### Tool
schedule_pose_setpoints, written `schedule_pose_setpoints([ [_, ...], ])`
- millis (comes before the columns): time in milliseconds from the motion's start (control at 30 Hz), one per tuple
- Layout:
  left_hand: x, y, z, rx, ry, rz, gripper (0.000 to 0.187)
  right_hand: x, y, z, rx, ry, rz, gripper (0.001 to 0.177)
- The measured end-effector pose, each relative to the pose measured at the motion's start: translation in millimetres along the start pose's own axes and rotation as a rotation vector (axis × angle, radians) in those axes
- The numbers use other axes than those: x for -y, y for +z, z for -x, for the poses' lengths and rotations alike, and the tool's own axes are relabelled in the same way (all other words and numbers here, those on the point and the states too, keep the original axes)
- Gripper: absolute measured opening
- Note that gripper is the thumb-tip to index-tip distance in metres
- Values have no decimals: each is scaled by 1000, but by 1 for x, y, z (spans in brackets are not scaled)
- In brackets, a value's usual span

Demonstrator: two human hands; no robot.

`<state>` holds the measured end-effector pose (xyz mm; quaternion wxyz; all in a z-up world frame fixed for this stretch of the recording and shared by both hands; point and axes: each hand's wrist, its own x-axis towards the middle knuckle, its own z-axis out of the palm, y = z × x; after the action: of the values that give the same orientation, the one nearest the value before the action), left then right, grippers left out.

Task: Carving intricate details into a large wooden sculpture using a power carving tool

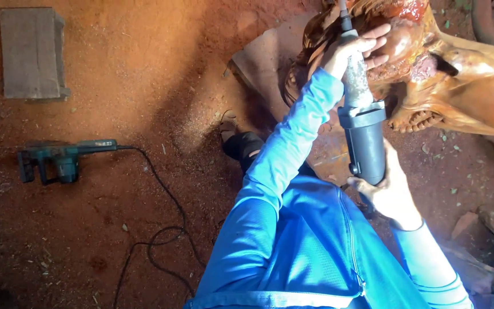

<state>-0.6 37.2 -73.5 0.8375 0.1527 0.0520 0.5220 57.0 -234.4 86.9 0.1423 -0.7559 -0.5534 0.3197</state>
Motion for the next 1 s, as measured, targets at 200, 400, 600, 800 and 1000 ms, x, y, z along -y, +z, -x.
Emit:
schedule_pose_setpoints([
  [200, -13, 1, 2, 57, -20, 71, 42, 20, 6, 3, 10, 87, -10, 105],
  [400, -21, 5, 7, 77, -25, 60, 17, 29, 8, 5, 22, 136, -61, 100],
  [600, -8, 1, 7, 18, -66, 24, 43, 22, 0, 7, 39, 64, -59, 105],
  [800, 12, -7, -1, 202, 17, 179, 29, 15, -13, 7, 52, 97, -78, 106],
  [1000, 29, -17, -9, 359, 6, 250, 42, 6, -26, 6, 68, 37, -19, 105],
])
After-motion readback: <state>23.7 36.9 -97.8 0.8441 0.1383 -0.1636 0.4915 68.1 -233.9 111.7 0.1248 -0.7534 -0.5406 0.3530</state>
